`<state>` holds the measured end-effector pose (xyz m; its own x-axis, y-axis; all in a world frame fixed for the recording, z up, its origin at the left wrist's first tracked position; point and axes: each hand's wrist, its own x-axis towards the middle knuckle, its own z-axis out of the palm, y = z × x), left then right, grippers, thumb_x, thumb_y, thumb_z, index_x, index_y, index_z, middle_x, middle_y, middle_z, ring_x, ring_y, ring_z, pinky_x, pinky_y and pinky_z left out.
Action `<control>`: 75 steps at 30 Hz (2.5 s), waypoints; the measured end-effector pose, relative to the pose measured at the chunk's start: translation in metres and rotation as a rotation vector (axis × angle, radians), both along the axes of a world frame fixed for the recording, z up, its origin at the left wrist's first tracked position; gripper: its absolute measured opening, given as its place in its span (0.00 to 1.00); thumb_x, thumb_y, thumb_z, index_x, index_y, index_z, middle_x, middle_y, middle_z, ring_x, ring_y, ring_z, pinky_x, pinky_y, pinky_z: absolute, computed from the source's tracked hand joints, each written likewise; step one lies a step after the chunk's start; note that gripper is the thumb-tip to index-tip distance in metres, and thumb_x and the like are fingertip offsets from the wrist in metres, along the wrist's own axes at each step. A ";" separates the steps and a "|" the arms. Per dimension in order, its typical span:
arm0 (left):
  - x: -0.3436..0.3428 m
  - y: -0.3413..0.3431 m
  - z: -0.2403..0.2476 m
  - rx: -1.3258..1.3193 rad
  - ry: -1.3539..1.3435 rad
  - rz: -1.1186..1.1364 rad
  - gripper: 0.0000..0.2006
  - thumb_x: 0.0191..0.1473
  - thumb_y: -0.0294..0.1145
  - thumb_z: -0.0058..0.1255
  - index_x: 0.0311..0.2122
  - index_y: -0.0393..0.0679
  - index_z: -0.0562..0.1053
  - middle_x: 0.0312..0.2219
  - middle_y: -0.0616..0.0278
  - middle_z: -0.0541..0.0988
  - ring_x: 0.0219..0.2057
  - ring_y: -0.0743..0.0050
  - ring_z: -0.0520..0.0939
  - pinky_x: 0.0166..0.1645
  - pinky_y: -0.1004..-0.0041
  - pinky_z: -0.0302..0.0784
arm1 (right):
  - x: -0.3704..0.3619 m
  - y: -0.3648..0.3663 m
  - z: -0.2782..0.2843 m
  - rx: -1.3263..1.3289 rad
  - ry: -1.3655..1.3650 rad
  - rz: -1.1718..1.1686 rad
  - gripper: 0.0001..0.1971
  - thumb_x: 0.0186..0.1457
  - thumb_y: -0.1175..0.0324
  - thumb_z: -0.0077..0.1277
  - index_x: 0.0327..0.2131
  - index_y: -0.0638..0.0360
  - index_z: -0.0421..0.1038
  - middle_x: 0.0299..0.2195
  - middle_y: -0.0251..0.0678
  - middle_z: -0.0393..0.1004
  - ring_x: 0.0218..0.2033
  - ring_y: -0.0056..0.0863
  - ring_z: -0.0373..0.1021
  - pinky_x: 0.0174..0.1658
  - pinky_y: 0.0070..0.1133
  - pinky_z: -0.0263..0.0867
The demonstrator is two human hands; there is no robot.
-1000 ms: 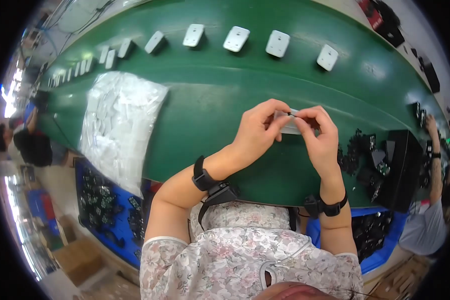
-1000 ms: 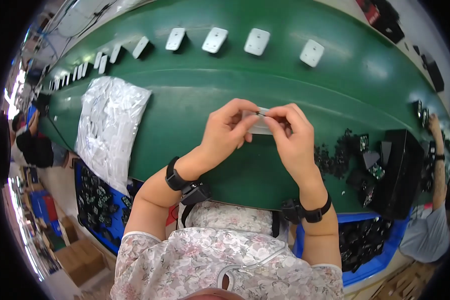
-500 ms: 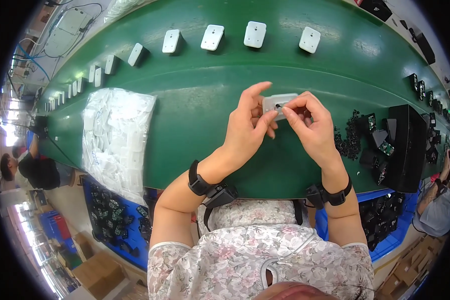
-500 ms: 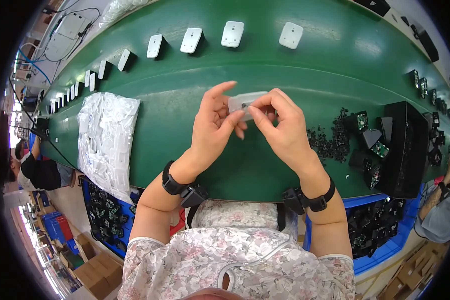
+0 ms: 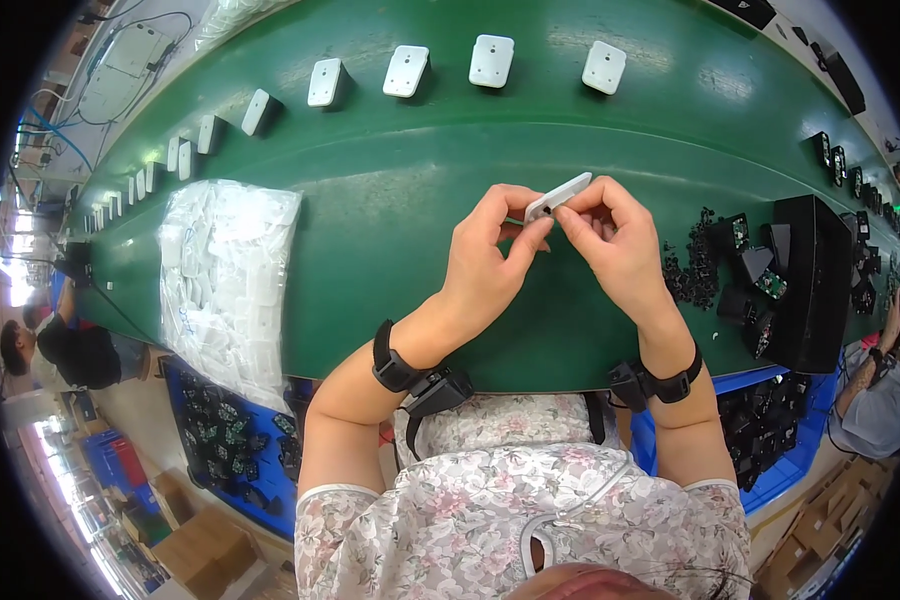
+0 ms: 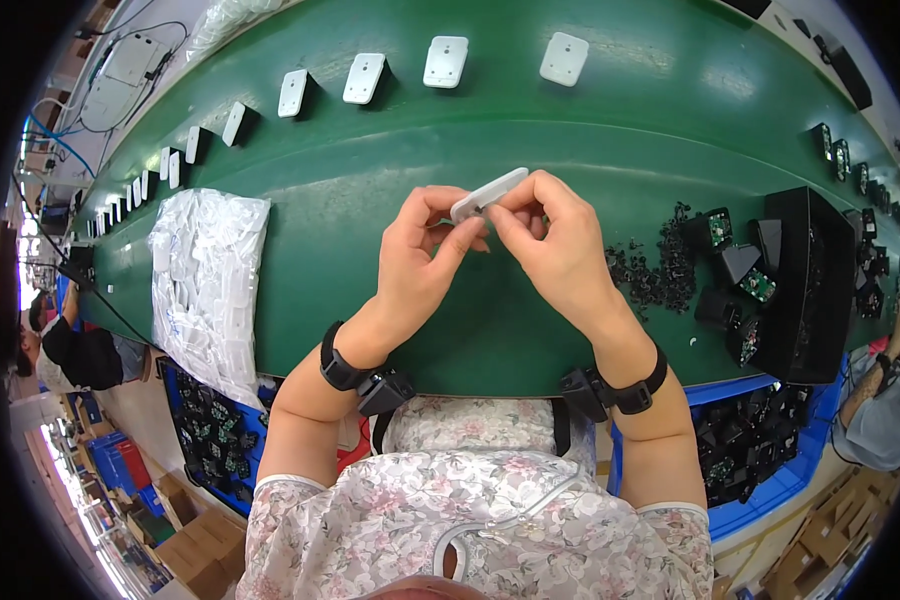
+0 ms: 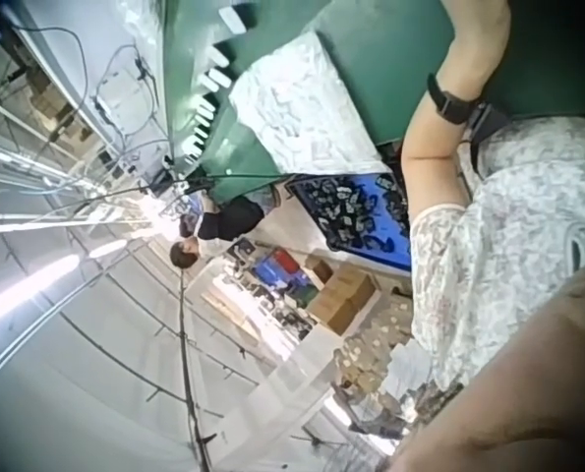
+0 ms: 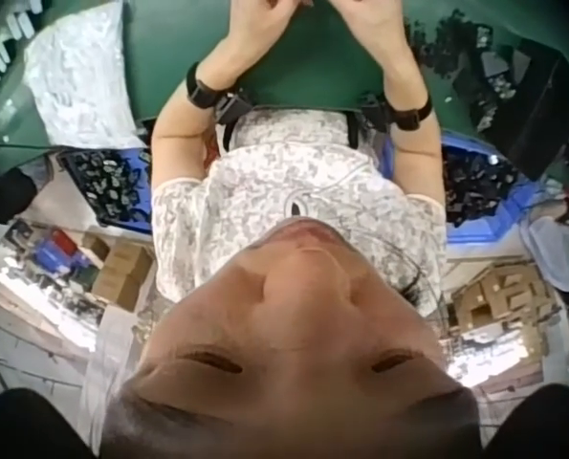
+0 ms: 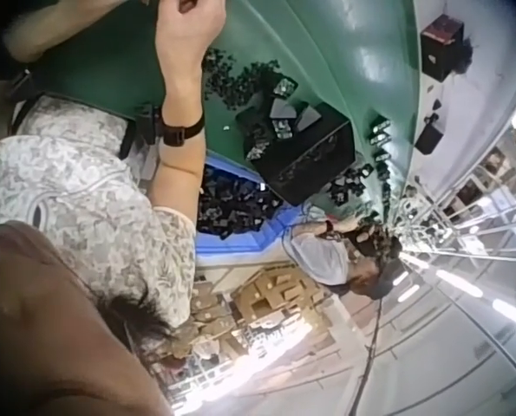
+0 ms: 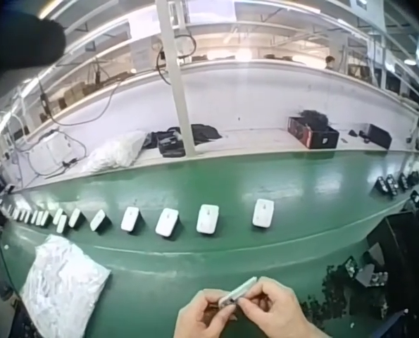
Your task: Assembling small electronic components into plastic housings on a factory production line.
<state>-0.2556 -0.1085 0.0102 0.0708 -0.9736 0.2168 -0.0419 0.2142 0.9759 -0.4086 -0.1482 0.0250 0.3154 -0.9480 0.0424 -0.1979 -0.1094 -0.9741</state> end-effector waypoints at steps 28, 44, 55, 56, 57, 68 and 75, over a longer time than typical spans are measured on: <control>0.034 -0.023 -0.001 0.235 0.144 -0.032 0.07 0.58 0.24 0.43 0.40 0.33 0.67 0.24 0.61 0.75 0.22 0.80 0.75 0.27 0.82 0.71 | -0.027 -0.015 0.007 -0.226 0.126 -0.005 0.14 0.47 0.68 0.59 0.37 0.60 0.69 0.28 0.30 0.69 0.26 0.20 0.64 0.31 0.17 0.62; 0.051 -0.021 -0.014 -0.003 -1.270 0.329 0.32 0.44 0.54 0.57 0.45 0.37 0.66 0.36 0.53 0.70 0.35 0.55 0.76 0.34 0.63 0.75 | -0.141 -0.024 0.026 -0.616 1.234 -0.147 0.22 0.38 0.80 0.56 0.42 0.57 0.66 0.41 0.35 0.68 0.42 0.35 0.66 0.45 0.25 0.63; 0.035 -0.012 -0.024 -0.298 -1.066 0.036 0.28 0.41 0.25 0.58 0.51 0.40 0.64 0.41 0.56 0.72 0.43 0.57 0.72 0.46 0.64 0.67 | -0.060 -0.031 -0.006 -0.307 0.582 -0.016 0.21 0.44 0.79 0.50 0.46 0.59 0.63 0.41 0.38 0.69 0.46 0.34 0.66 0.51 0.26 0.60; 0.037 -0.010 -0.025 -0.293 -1.007 -0.011 0.27 0.42 0.23 0.56 0.51 0.41 0.64 0.41 0.57 0.73 0.44 0.58 0.71 0.47 0.63 0.66 | -0.061 -0.030 -0.009 -0.480 0.678 -0.010 0.19 0.44 0.79 0.51 0.44 0.60 0.64 0.42 0.41 0.69 0.46 0.39 0.65 0.50 0.27 0.62; 0.038 -0.009 -0.026 -0.280 -1.009 -0.001 0.27 0.42 0.23 0.56 0.51 0.41 0.64 0.41 0.57 0.73 0.44 0.58 0.71 0.47 0.63 0.66 | -0.062 -0.029 -0.010 -0.479 0.674 0.005 0.19 0.44 0.79 0.51 0.44 0.60 0.64 0.42 0.41 0.69 0.46 0.39 0.65 0.50 0.27 0.62; 0.048 -0.006 -0.021 -0.230 -0.648 -0.083 0.28 0.44 0.12 0.42 0.54 0.41 0.65 0.54 0.55 0.67 0.54 0.56 0.69 0.56 0.63 0.65 | -0.009 -0.013 -0.003 -0.640 0.480 0.186 0.18 0.43 0.77 0.56 0.42 0.60 0.71 0.42 0.38 0.73 0.45 0.38 0.68 0.48 0.28 0.65; 0.052 -0.007 -0.032 -0.299 -0.776 -0.106 0.27 0.44 0.11 0.37 0.51 0.40 0.69 0.52 0.56 0.70 0.55 0.58 0.69 0.56 0.65 0.65 | -0.001 -0.011 -0.008 -0.615 0.535 0.227 0.17 0.44 0.76 0.56 0.41 0.59 0.71 0.41 0.37 0.73 0.44 0.36 0.68 0.46 0.27 0.66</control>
